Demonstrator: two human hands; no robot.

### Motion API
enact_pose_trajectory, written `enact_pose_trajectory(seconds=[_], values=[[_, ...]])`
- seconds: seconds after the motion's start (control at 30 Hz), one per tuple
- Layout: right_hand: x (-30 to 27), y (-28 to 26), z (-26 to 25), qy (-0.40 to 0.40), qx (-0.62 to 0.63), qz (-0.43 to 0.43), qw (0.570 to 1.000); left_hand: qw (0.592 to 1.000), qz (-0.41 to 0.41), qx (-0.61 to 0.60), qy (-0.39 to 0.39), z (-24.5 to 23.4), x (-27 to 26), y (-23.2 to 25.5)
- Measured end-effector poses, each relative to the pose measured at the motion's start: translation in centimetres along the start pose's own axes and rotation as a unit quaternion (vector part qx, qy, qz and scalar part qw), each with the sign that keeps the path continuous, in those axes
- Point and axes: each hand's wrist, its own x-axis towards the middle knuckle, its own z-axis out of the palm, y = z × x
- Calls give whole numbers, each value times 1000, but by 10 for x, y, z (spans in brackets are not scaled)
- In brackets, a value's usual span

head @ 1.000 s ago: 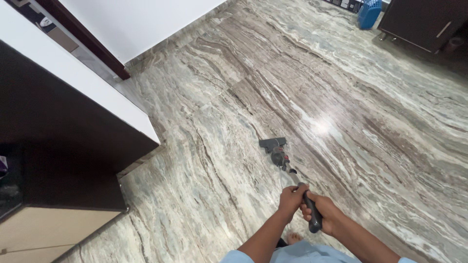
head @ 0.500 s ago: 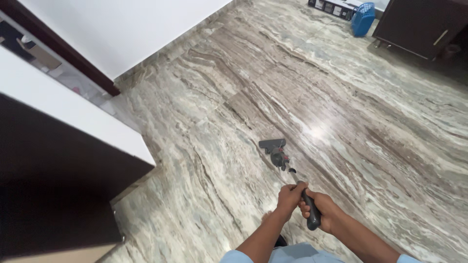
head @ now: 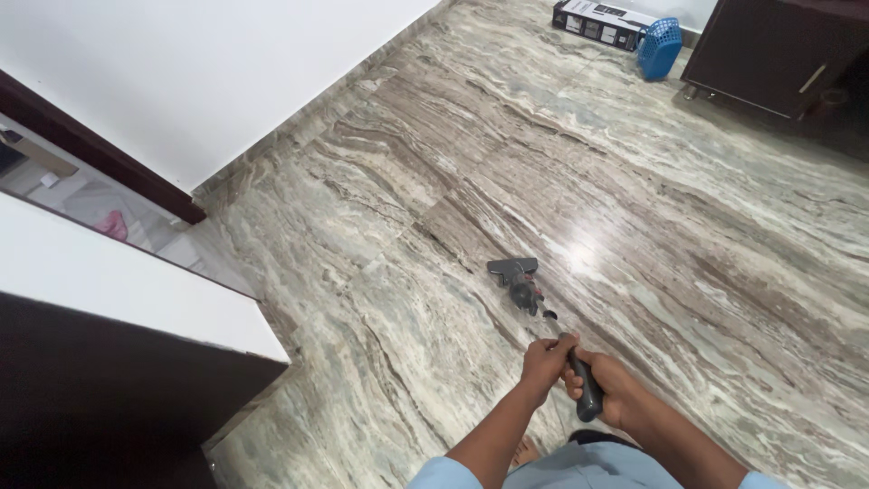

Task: The person vacuums the marble floors of a hallway and large room, moving the vacuum head along the walls and into corners.

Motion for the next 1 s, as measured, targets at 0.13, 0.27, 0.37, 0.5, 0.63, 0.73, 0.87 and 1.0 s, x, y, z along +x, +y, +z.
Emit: enact_pose_trajectory(seconds=[0.13, 0.27, 0.37, 0.5, 0.63, 0.73, 0.87, 1.0], values=[[9, -16, 15, 26, -1, 10, 1000, 1000, 6, -21, 1, -2, 18, 12], [11, -32, 28, 38, -15, -2, 999, 999, -28, -27, -4, -8, 25, 35], [21, -50, 38, 40, -20, -3, 999, 999, -20, -33, 2, -11, 41, 50], [34, -77, 50, 57, -18, -6, 998, 999, -28, -7, 13, -11, 74, 64], [54, -104, 55, 48, -8, 10, 999, 998, -11, -51, -26, -14, 107, 75], [72, -125, 55, 29, 0, 11, 1000, 997, -21, -59, -43, -16, 130, 90], [99, -148, 61, -6, 15, 6, 1000, 999, -17, -28, -22, -18, 155, 114], [113, -169, 76, -24, 80, 6, 996, 999, -35, 33, 10, -21, 178, 142]])
